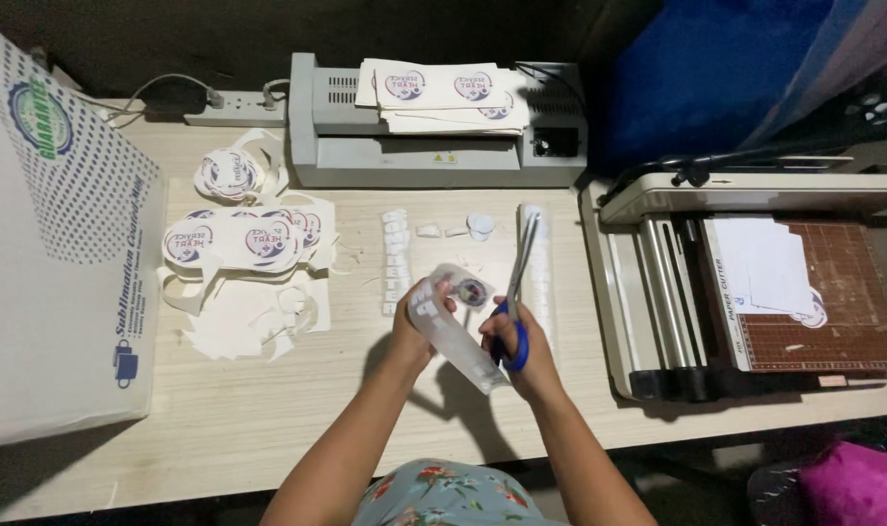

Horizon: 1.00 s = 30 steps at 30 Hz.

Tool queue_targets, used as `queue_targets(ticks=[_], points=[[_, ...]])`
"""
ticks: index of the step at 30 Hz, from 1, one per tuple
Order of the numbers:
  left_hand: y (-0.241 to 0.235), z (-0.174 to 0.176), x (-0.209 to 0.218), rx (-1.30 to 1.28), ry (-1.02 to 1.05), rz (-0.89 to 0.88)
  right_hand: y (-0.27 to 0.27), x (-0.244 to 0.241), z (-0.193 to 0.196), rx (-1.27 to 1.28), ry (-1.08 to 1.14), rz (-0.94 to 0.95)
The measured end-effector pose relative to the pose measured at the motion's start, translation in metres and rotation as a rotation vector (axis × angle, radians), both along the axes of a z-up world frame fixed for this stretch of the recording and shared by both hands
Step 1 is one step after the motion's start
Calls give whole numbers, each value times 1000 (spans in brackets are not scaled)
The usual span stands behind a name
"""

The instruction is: The person uses blue-handled scissors to cut circular stickers from a printed sheet. They trim the edges of the stickers and separate them from the backing material, placing the cut pieces on the table.

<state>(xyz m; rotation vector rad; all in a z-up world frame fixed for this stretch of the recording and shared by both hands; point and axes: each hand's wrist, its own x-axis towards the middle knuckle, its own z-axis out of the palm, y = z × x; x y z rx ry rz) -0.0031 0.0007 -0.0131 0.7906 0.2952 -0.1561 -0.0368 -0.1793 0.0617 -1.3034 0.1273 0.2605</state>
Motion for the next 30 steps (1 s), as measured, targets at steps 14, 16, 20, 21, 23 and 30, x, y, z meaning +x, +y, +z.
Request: queue_targets(ticks=[14,16,20,21,23,30], points=[[60,93,-20,246,-342,-443,33,22,66,104,71,-14],[64,109,-22,132,-214,-490,38,24,72,47,39,-47],[67,118,-31,346,59,-753,38,30,73,94,6,-183],[68,105,-36,116,89,-835,36,32,70,115,-16,-222],[72,93,-39,-20,-156,-804,32,32,60,136,-42,-256],[47,93,-31,-125,-116,-348,35,31,36,230,-65,-369]])
